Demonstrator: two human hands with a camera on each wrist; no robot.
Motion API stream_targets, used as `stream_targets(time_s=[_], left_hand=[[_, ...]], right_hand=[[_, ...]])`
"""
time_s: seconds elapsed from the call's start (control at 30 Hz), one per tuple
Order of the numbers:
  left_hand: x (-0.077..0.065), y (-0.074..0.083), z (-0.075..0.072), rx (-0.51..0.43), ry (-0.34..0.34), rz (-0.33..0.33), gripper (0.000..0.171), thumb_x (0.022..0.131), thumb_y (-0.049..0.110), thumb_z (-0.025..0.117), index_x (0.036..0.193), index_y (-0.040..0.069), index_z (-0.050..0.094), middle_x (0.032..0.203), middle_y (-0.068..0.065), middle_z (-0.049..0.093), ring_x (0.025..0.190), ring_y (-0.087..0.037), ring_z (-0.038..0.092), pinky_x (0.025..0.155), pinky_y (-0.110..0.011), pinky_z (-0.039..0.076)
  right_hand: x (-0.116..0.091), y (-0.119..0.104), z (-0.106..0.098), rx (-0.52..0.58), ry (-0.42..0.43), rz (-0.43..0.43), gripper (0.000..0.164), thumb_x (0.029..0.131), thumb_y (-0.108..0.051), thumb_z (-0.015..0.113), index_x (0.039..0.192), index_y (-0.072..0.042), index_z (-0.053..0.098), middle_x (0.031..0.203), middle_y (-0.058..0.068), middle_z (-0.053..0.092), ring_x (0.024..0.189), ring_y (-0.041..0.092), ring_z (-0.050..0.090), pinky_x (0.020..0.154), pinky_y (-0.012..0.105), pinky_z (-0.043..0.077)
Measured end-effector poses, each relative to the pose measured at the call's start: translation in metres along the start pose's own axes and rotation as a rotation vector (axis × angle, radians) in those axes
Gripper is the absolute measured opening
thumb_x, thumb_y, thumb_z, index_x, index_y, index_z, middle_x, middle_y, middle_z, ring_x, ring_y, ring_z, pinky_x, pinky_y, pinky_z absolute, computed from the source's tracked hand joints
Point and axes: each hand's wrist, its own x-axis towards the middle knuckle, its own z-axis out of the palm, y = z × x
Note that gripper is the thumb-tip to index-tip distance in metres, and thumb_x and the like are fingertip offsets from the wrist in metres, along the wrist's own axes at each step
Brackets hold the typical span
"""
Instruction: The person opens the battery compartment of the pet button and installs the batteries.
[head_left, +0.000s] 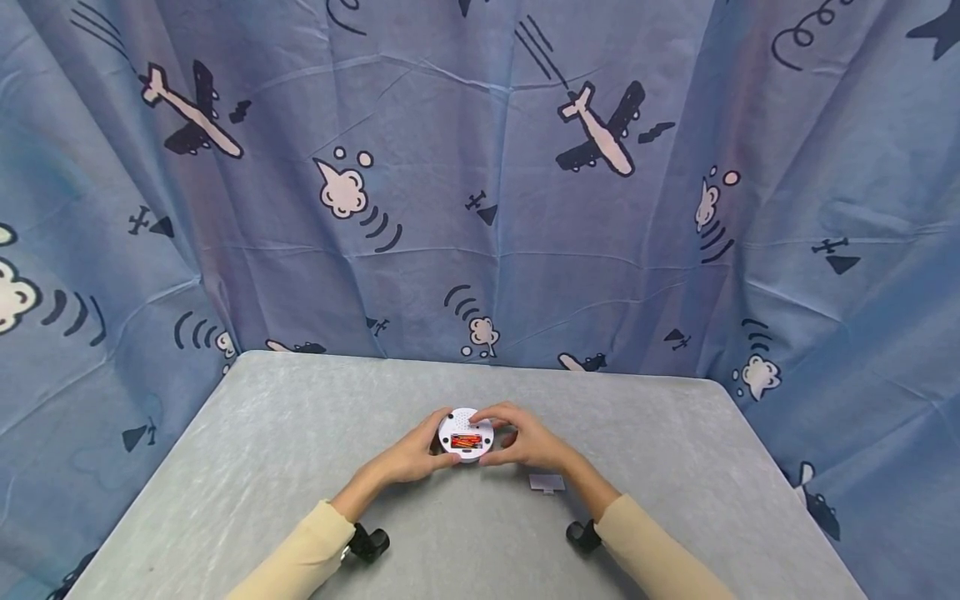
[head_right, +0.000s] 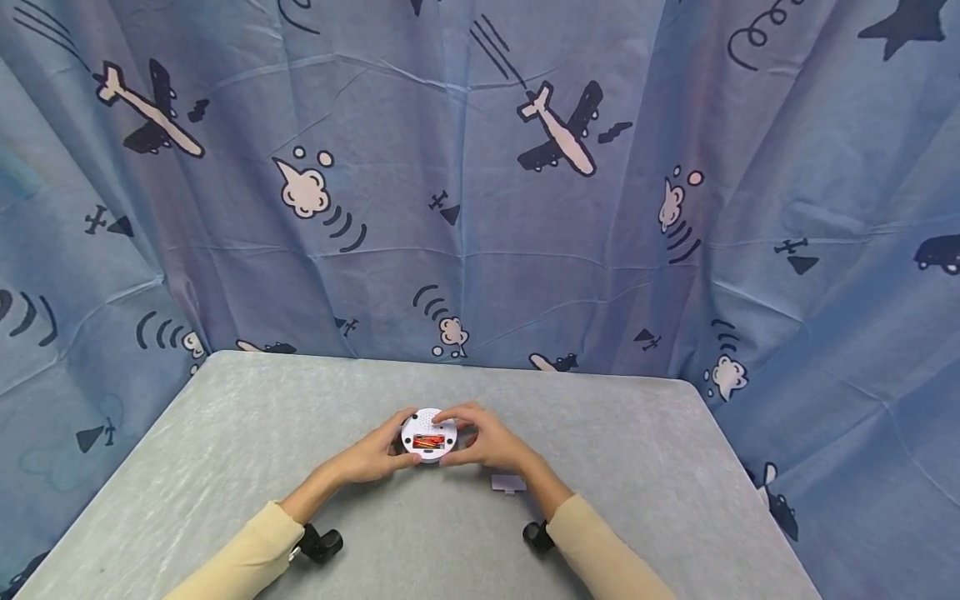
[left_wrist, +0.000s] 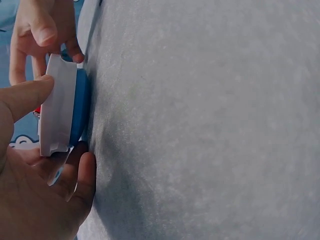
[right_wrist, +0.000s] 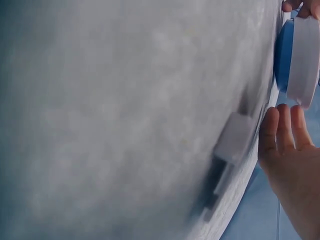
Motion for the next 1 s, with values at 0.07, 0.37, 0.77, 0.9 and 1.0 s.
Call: stream_targets(time_s=[0.07, 0.37, 0.77, 0.9, 1.0], left_hand=[[0.000, 0.000, 0.000, -0.005, 0.002, 0.009, 0.076, 0.095, 0.014, 0.072, 0.151, -0.011, 0.028, 0.146, -0.029, 0.041, 0.134, -0.039, 0.041, 0.111, -0.054, 0.032], [0.001, -0.003, 0.000, 0.005, 0.003, 0.055, 0.073, 0.095, 0.015, 0.073, 0.150, -0.008, 0.032, 0.146, -0.026, 0.043, 0.134, -0.038, 0.043, 0.110, -0.054, 0.033], [0.002, -0.005, 0.001, 0.009, 0.013, 0.062, 0.072, 0.095, 0.017, 0.074, 0.150, -0.006, 0.033, 0.143, -0.024, 0.045, 0.130, -0.035, 0.046, 0.107, -0.054, 0.036], [0.001, -0.005, 0.000, 0.007, 0.011, 0.062, 0.072, 0.095, 0.016, 0.073, 0.150, -0.006, 0.033, 0.143, -0.024, 0.045, 0.131, -0.036, 0.045, 0.108, -0.054, 0.035], [0.001, -0.005, -0.001, 0.007, 0.010, 0.069, 0.071, 0.096, 0.016, 0.073, 0.150, -0.006, 0.034, 0.143, -0.023, 0.045, 0.131, -0.035, 0.045, 0.108, -0.054, 0.035]], right_hand=[[0.002, -0.001, 0.002, 0.008, -0.023, -0.010, 0.061, 0.080, -0.016, 0.089, 0.136, -0.015, 0.064, 0.141, 0.011, 0.049, 0.123, 0.032, 0.048, 0.089, 0.044, 0.053], [0.013, -0.014, 0.010, -0.051, -0.118, -0.061, 0.055, 0.082, -0.014, 0.088, 0.133, -0.018, 0.067, 0.158, 0.023, 0.028, 0.142, 0.035, 0.031, 0.104, 0.055, 0.038], [0.022, -0.010, 0.017, -0.053, -0.147, -0.045, 0.031, 0.085, -0.016, 0.085, 0.115, -0.021, 0.075, 0.156, 0.017, 0.030, 0.142, 0.032, 0.029, 0.105, 0.054, 0.033], [0.023, -0.012, 0.016, -0.038, -0.151, -0.029, 0.032, 0.084, -0.014, 0.086, 0.114, -0.021, 0.075, 0.156, 0.016, 0.031, 0.142, 0.031, 0.029, 0.105, 0.054, 0.032], [0.024, -0.013, 0.016, -0.023, -0.154, -0.013, 0.031, 0.083, -0.013, 0.086, 0.111, -0.020, 0.075, 0.155, 0.014, 0.031, 0.141, 0.030, 0.029, 0.105, 0.054, 0.032]])
